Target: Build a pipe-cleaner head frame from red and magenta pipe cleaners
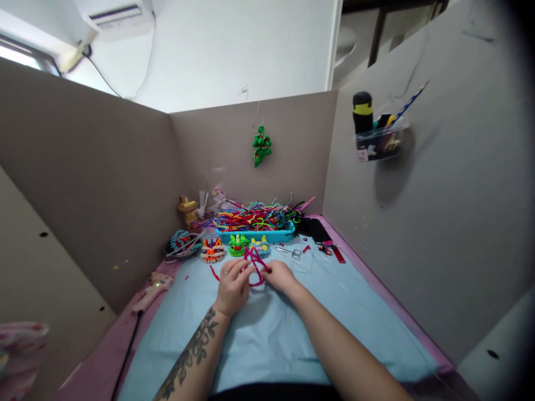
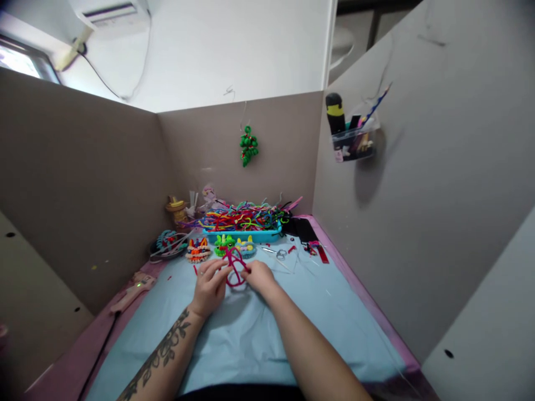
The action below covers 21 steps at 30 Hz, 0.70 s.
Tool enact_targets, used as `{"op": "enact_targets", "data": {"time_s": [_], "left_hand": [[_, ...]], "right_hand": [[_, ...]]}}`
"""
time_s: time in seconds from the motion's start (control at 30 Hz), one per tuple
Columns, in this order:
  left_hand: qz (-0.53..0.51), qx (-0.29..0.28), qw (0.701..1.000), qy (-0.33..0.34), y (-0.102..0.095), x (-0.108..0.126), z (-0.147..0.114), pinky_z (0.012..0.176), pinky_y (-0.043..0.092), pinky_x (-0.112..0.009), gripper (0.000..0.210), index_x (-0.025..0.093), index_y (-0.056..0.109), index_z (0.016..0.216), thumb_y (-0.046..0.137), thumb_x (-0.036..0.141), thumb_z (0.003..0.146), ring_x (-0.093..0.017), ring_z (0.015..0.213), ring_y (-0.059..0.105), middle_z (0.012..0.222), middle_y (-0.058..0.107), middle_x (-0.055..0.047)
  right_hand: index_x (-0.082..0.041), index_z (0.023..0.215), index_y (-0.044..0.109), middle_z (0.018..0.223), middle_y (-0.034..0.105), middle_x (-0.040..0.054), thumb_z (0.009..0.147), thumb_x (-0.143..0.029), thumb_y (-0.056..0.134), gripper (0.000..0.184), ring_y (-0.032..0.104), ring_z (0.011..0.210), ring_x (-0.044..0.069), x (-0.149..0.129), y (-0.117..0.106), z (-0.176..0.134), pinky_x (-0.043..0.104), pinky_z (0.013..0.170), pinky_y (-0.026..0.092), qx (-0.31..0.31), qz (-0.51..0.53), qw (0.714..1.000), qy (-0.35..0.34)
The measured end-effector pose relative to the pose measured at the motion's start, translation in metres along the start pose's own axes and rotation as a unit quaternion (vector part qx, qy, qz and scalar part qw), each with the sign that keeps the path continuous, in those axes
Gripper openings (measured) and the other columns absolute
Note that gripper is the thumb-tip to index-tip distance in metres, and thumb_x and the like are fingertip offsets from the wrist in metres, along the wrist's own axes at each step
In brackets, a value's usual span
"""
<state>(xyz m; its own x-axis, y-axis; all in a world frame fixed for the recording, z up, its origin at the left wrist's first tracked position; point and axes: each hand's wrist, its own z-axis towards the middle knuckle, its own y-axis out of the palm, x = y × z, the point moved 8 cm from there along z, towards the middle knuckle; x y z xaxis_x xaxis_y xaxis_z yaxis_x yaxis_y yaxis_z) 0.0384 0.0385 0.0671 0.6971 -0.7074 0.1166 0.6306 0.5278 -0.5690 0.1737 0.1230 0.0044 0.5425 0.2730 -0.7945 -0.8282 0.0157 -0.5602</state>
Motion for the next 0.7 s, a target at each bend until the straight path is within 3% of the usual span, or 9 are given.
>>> {"op": "enact_targets", "data": {"time_s": [0.13, 0.23, 0.33, 0.47, 0.57, 0.7], "left_hand": [[-0.101, 0.103, 0.97, -0.198, -0.01, -0.049, -0.011, 0.093, 0.041, -0.041, 0.029, 0.02, 0.057, 0.105, 0.041, 0.013, 0.081, -0.022, 0.106, 0.052, 0.108, 0.058, -0.01], [-0.194, 0.044, 0.927, -0.317, 0.011, -0.078, -0.021, 0.087, 0.044, -0.039, 0.025, 0.018, 0.061, 0.098, 0.041, 0.018, 0.082, -0.022, 0.095, 0.057, 0.098, 0.063, -0.009], [-0.245, -0.025, 0.911, -0.329, 0.031, -0.082, -0.024, 0.083, 0.046, -0.036, 0.023, 0.018, 0.066, 0.093, 0.051, 0.021, 0.077, -0.022, 0.093, 0.06, 0.097, 0.067, -0.008], [-0.277, -0.049, 0.894, -0.349, 0.048, -0.082, -0.028, 0.069, 0.049, -0.031, 0.025, 0.017, 0.066, 0.096, 0.052, 0.023, 0.076, -0.018, 0.075, 0.063, 0.089, 0.069, -0.008], [-0.31, -0.06, 0.872, -0.374, 0.058, -0.082, -0.029, 0.052, 0.047, -0.026, 0.029, 0.015, 0.059, 0.102, 0.048, 0.031, 0.08, -0.014, 0.056, 0.06, 0.075, 0.066, -0.005], [-0.357, -0.077, 0.845, -0.391, 0.06, -0.077, -0.027, 0.046, 0.041, -0.021, 0.039, 0.015, 0.051, 0.112, 0.047, 0.038, 0.081, -0.011, 0.047, 0.055, 0.064, 0.061, 0.001]], "right_hand": [[-0.022, 0.05, 0.067, 0.047, 0.059, -0.0018, 0.051, -0.015, 0.069, 0.008, 0.053, 0.051, 0.015, 0.015, -0.003, 0.0, 0.025, 0.053, 0.034, -0.035, -0.007, 0.999, 0.028], [-0.022, 0.063, 0.072, 0.054, 0.063, -0.0025, 0.047, -0.016, 0.073, 0.017, 0.054, 0.053, 0.014, 0.021, -0.006, 0.002, 0.023, 0.052, 0.035, -0.048, 0.005, 0.998, 0.027], [-0.02, 0.068, 0.072, 0.057, 0.064, -0.0025, 0.048, -0.016, 0.072, 0.02, 0.052, 0.052, 0.013, 0.021, -0.008, 0.004, 0.022, 0.052, 0.037, -0.054, 0.017, 0.998, 0.014], [-0.017, 0.067, 0.07, 0.06, 0.064, -0.0003, 0.061, -0.018, 0.062, 0.01, 0.052, 0.055, 0.013, 0.014, -0.012, 0.006, 0.023, 0.056, 0.037, -0.029, 0.022, 0.999, -0.004], [-0.017, 0.065, 0.068, 0.06, 0.063, 0.0007, 0.069, -0.021, 0.055, 0.014, 0.051, 0.057, 0.015, 0.01, -0.016, 0.008, 0.024, 0.056, 0.035, 0.002, 0.018, 1.0, -0.013], [-0.019, 0.065, 0.066, 0.059, 0.062, 0.0008, 0.073, -0.02, 0.051, 0.017, 0.051, 0.058, 0.015, 0.013, -0.018, 0.011, 0.024, 0.057, 0.035, 0.031, 0.022, 0.999, -0.012]]}}
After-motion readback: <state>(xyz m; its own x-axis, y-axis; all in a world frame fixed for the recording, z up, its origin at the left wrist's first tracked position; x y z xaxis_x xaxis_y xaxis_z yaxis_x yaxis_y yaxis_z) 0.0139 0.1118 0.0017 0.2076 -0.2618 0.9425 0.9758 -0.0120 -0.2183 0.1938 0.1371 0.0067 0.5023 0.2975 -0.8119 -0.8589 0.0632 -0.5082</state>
